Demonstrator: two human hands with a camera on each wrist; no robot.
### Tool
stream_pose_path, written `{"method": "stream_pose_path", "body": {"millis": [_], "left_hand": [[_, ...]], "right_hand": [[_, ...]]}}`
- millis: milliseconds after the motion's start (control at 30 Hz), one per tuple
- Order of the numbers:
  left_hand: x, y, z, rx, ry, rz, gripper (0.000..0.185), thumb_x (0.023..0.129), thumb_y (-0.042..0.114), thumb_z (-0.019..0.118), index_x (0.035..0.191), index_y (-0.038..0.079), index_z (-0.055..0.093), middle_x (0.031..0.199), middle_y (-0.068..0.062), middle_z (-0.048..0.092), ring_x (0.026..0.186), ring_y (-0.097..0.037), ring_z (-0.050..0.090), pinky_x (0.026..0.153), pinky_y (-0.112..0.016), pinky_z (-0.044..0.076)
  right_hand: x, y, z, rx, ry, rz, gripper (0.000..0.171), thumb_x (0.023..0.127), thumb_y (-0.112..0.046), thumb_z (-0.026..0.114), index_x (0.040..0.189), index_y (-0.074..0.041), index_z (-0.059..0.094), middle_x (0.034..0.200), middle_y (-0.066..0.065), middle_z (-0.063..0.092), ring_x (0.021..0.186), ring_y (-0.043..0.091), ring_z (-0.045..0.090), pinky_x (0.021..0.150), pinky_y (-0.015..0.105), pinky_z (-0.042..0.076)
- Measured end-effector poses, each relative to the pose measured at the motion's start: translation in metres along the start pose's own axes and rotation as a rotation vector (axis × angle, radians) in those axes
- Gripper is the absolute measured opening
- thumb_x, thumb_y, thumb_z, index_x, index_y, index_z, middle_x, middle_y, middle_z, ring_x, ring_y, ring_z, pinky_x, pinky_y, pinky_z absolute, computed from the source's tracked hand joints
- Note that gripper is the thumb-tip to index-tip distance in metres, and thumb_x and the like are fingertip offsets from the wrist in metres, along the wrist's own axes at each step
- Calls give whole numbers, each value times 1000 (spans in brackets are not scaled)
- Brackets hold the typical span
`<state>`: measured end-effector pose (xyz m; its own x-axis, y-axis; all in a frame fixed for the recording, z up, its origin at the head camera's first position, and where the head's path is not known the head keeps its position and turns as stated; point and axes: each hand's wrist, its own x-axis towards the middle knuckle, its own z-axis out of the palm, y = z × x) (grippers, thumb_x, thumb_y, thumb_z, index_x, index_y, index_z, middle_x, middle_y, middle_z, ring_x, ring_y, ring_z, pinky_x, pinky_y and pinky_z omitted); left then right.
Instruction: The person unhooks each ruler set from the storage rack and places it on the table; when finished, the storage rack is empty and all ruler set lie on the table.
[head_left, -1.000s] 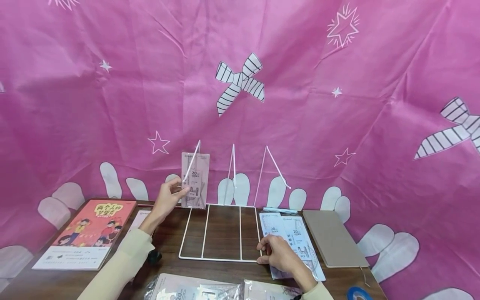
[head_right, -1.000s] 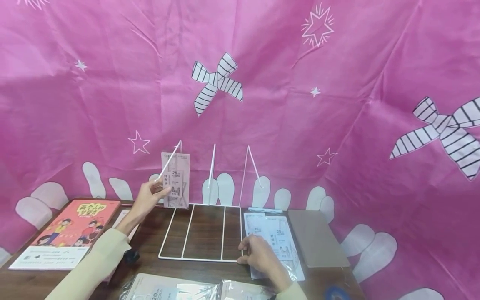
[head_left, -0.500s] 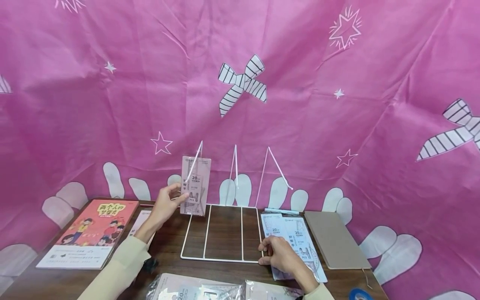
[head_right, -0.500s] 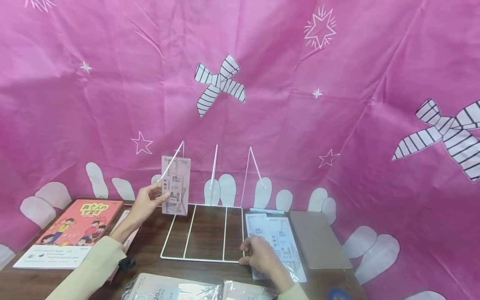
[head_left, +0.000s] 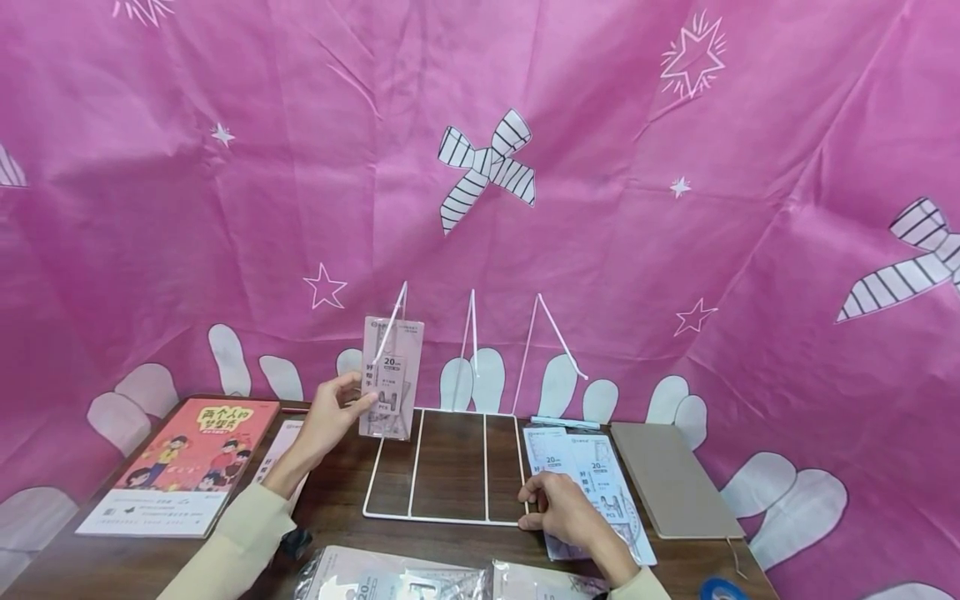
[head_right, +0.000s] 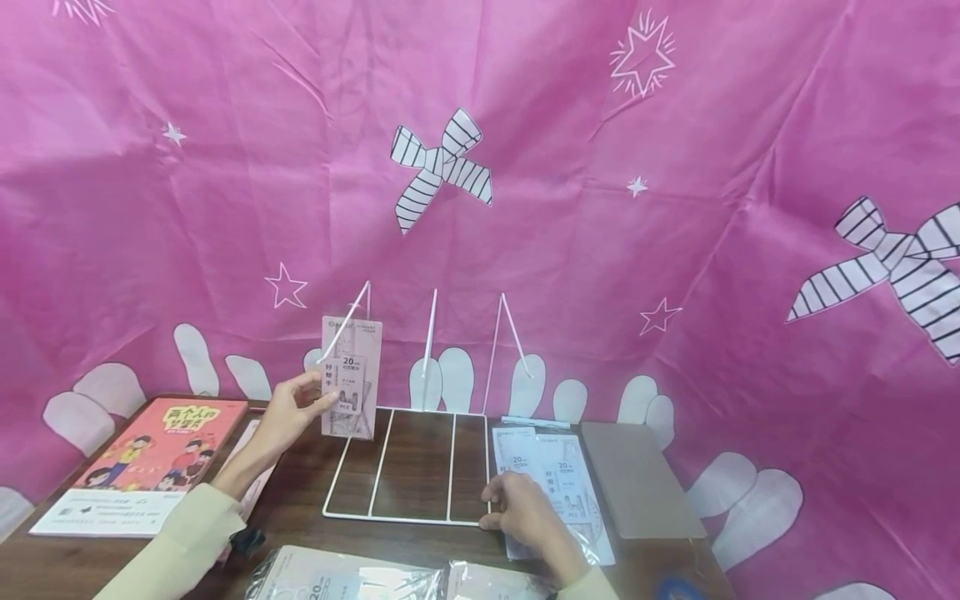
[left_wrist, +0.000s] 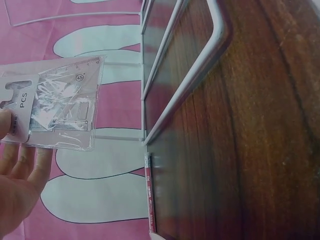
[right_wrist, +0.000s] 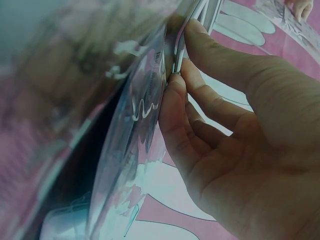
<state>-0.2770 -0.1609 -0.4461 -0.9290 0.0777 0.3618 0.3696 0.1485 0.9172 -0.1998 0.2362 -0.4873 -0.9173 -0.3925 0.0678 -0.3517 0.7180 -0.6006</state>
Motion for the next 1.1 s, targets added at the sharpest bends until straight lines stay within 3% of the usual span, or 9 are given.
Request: {"method": "stream_pose_path", "body": {"millis": [467, 1100], "left_hand": [[-13, 8, -1, 20, -3, 17, 21, 97, 0, 71, 114, -11, 67, 104, -27, 74, 88, -6, 70, 78, -21, 59], [-32, 14, -4, 13, -21, 24, 22, 98, -1, 70, 117, -10, 66, 108, -27, 74, 93, -6, 71, 83, -21, 59]], "right_hand": [[0, -2, -1, -14, 2, -10, 29, 72, -10, 95, 89, -8, 72, 72, -2, 60, 64, 4, 50, 58, 24, 44], [0, 0, 0, -19, 4, -11, 29, 71, -11, 95, 88, -9, 71, 73, -2, 60, 64, 6, 50, 58, 24, 44]]}}
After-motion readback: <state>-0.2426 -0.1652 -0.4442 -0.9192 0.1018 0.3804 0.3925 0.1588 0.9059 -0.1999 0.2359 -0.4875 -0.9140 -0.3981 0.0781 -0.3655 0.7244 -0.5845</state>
